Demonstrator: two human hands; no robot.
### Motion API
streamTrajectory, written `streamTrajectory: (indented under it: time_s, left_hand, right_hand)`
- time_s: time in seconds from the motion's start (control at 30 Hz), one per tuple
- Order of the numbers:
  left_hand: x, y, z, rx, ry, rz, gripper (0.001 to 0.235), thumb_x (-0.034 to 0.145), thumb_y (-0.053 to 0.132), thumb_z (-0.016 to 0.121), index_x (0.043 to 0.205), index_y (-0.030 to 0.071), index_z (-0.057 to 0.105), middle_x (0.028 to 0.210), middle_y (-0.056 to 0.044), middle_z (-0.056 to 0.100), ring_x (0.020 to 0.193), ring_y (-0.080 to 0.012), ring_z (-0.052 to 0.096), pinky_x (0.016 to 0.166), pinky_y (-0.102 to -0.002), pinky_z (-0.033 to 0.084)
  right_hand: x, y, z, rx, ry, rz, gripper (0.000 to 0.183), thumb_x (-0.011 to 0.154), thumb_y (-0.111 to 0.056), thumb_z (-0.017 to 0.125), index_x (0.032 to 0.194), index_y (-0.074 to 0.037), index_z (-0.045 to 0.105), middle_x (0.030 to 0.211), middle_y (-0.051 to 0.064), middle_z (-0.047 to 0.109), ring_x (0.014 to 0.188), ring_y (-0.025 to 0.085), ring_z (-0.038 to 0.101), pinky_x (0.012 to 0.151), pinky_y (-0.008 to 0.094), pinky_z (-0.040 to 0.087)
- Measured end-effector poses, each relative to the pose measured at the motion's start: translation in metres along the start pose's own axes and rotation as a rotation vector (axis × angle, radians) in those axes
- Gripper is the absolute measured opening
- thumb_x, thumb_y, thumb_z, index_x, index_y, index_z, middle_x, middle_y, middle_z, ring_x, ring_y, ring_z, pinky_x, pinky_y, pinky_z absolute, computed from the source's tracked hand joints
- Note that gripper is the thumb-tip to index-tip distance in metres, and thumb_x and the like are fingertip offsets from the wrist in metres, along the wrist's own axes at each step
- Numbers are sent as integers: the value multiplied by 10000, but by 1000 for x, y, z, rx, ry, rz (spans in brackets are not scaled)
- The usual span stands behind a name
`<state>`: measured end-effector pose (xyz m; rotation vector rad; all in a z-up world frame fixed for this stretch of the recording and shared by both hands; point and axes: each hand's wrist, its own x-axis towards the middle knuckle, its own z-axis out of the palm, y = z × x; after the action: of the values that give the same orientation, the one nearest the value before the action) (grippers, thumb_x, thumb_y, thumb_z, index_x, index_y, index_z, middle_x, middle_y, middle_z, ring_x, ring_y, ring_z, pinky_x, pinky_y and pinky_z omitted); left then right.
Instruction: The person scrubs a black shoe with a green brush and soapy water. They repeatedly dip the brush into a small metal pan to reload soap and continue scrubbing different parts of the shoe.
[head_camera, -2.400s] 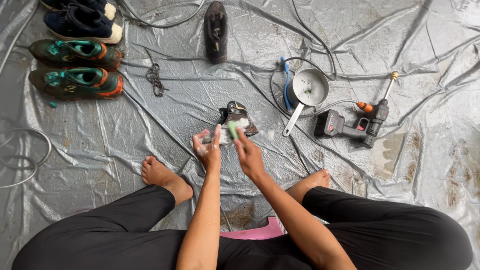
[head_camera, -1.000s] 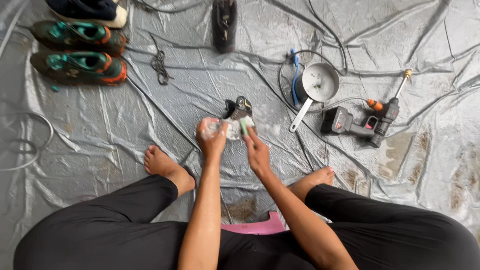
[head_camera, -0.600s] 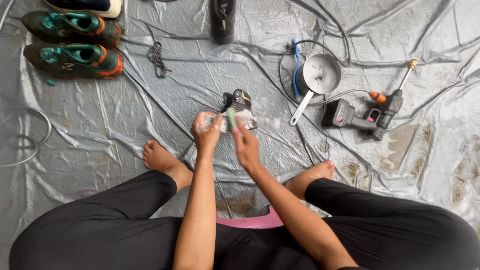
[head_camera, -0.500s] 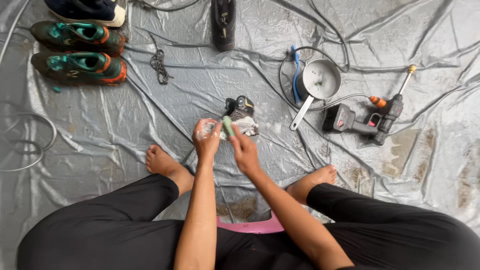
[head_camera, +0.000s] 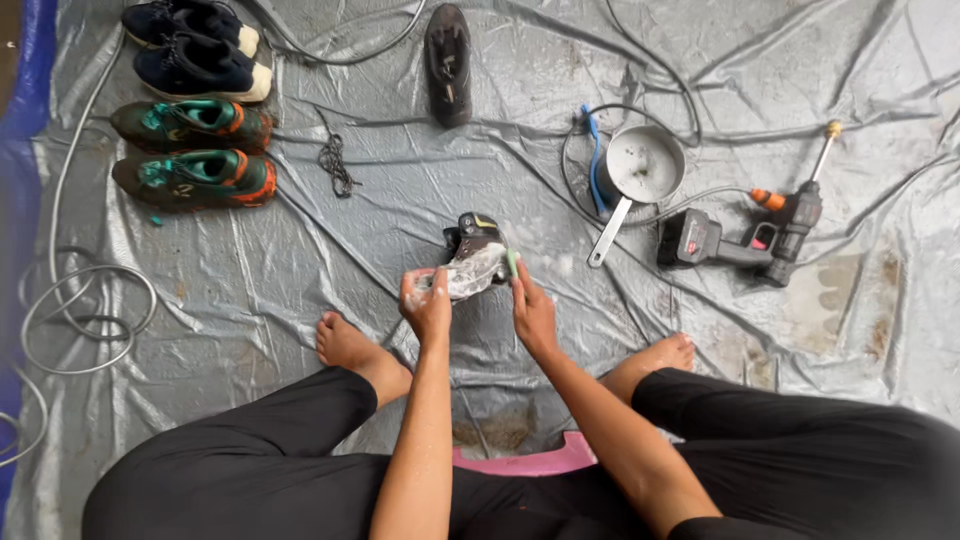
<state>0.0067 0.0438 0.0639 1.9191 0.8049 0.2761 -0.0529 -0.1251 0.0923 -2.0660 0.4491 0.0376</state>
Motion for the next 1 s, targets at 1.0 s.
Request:
streamTrajectory:
  time_s: [1.0]
  left_hand:
    - [-22, 12, -7, -154, 22, 98, 242, 739, 231, 842, 952, 190, 734, 977, -93, 756, 967, -317, 734, 810, -453, 557]
  right_hand:
    - [22, 19, 28, -65, 17, -197, 424, 1101, -339, 558, 1508, -240, 623, 972, 277, 771, 955, 505, 721, 868, 593, 549]
